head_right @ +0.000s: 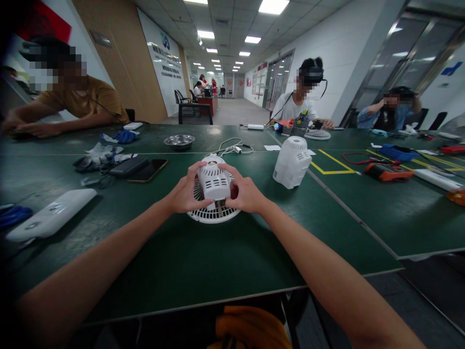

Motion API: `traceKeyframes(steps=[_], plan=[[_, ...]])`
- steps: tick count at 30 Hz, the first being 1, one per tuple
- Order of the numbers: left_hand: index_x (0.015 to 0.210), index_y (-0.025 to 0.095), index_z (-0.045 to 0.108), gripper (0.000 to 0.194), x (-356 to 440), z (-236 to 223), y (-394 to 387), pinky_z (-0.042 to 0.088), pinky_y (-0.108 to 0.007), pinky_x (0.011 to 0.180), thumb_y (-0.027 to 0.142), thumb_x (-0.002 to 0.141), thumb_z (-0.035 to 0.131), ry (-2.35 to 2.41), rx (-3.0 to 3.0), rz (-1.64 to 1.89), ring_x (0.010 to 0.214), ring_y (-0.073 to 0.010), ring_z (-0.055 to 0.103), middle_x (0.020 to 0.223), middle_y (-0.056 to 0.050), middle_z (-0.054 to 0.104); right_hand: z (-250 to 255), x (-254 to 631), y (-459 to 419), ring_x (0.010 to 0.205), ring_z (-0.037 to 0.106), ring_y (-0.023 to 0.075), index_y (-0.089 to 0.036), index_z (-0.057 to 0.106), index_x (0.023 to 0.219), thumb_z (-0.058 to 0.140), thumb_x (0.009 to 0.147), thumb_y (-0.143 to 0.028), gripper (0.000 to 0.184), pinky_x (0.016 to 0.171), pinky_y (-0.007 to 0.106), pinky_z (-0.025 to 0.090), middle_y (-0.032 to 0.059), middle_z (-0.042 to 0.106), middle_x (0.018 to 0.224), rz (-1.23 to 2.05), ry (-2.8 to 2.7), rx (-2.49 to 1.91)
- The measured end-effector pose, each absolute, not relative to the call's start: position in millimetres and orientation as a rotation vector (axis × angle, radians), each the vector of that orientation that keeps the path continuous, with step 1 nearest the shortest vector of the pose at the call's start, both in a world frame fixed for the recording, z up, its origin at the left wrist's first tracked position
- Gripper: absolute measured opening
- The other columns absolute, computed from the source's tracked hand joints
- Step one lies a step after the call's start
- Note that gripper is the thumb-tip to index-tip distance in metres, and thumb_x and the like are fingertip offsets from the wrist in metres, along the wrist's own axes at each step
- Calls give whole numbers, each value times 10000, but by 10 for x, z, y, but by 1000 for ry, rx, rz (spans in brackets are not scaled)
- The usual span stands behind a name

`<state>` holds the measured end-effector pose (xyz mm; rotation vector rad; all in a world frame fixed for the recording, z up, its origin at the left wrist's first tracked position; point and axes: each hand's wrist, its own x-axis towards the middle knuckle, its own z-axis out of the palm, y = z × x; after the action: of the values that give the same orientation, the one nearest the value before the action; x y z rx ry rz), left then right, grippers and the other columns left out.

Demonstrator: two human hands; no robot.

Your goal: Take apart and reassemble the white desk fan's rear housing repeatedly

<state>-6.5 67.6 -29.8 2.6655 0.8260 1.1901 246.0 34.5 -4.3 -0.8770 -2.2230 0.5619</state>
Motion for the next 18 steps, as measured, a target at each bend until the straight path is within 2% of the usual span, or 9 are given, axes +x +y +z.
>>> traceKeyframes(steps=[11,18], plan=[[1496,253,202,1052,-75,-286,676,524,-505,907,507,673,804,826,2642,1173,1091,-348,625,1386,-178,500,-15,2470,348,582,555,123,-270,256,1512,705,686,-157,948,609,269,481,-83,564,682,595,-2240,-887],[1509,282,234,1062,-113,-272,691,511,-526,950,543,658,813,833,2601,1119,1142,-375,611,1438,-179,482,18,2483,341,593,558,132,-289,253,1502,705,696,-191,929,609,282,495,-77,570,692,652,-2252,-877]])
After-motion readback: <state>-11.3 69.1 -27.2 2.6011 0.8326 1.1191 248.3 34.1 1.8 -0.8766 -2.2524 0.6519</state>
